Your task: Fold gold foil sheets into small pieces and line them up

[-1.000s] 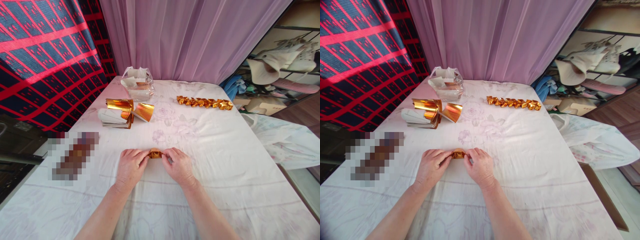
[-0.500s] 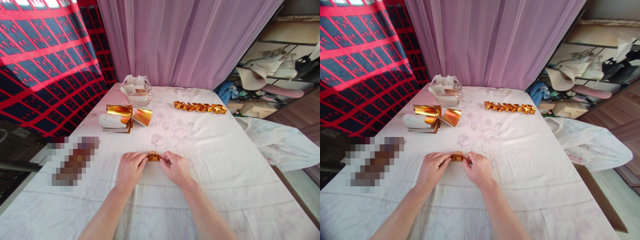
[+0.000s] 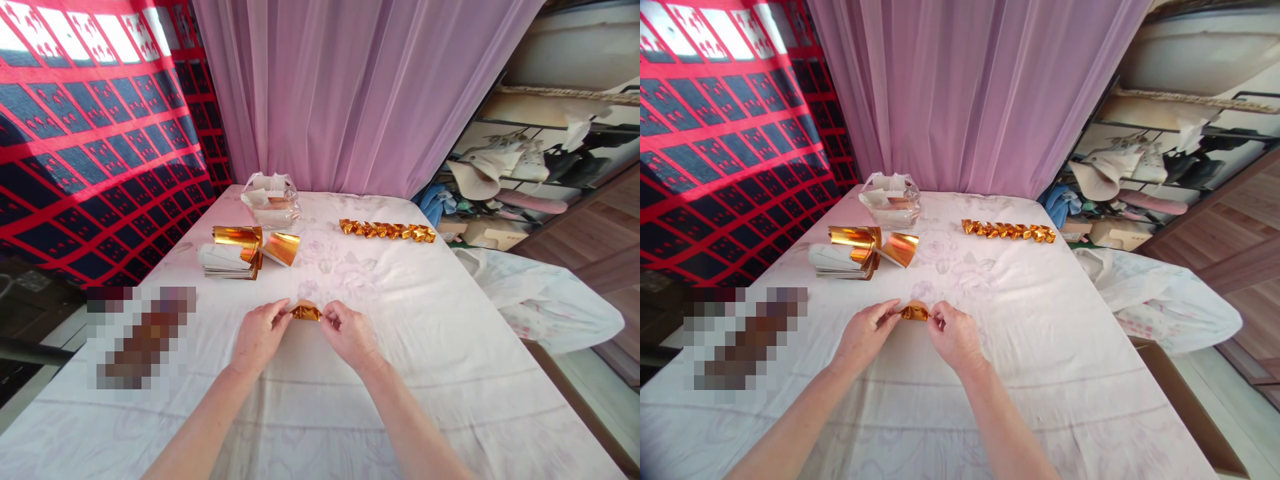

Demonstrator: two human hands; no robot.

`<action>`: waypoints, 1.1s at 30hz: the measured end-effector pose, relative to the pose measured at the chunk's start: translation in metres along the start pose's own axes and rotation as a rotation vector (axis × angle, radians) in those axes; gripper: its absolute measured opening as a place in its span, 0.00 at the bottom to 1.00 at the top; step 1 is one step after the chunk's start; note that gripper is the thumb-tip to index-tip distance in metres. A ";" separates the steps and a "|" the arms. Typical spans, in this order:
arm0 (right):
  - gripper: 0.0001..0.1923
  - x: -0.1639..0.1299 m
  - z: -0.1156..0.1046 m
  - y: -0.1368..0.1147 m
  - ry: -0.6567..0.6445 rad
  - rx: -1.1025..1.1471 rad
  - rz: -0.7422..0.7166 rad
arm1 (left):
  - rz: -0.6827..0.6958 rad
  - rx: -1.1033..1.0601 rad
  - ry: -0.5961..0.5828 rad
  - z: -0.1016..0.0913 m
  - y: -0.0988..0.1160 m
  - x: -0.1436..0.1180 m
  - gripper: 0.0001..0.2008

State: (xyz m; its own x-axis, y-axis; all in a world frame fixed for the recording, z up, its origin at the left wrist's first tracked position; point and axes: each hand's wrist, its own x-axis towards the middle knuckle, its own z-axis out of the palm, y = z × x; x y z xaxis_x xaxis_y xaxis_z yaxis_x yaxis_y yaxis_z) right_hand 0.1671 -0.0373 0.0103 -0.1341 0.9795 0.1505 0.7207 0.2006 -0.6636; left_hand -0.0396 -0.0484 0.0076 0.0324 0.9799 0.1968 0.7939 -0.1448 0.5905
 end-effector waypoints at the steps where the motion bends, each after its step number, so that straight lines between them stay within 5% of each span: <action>1: 0.05 0.006 -0.001 0.002 0.038 -0.027 0.010 | -0.018 -0.010 -0.004 -0.001 -0.001 0.006 0.15; 7: 0.04 0.054 -0.003 0.022 0.194 -0.151 0.093 | -0.049 0.027 0.044 -0.001 -0.010 0.030 0.15; 15: 0.07 0.124 0.006 0.034 0.309 -0.226 0.173 | -0.095 -0.124 0.088 0.003 -0.022 0.031 0.16; 25: 0.11 0.192 -0.001 0.040 0.321 -0.334 0.258 | -0.134 -0.229 0.127 0.004 -0.025 0.032 0.17; 33: 0.12 0.212 -0.002 0.047 0.265 -0.369 0.322 | -0.138 -0.220 0.123 0.008 -0.027 0.032 0.17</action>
State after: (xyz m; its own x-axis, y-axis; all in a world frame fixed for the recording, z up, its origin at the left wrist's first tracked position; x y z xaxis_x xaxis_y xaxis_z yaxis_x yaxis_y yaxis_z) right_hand 0.1738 0.1793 0.0130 0.2737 0.9422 0.1934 0.8936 -0.1748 -0.4134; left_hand -0.0553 -0.0120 -0.0088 -0.1514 0.9704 0.1882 0.6347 -0.0505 0.7711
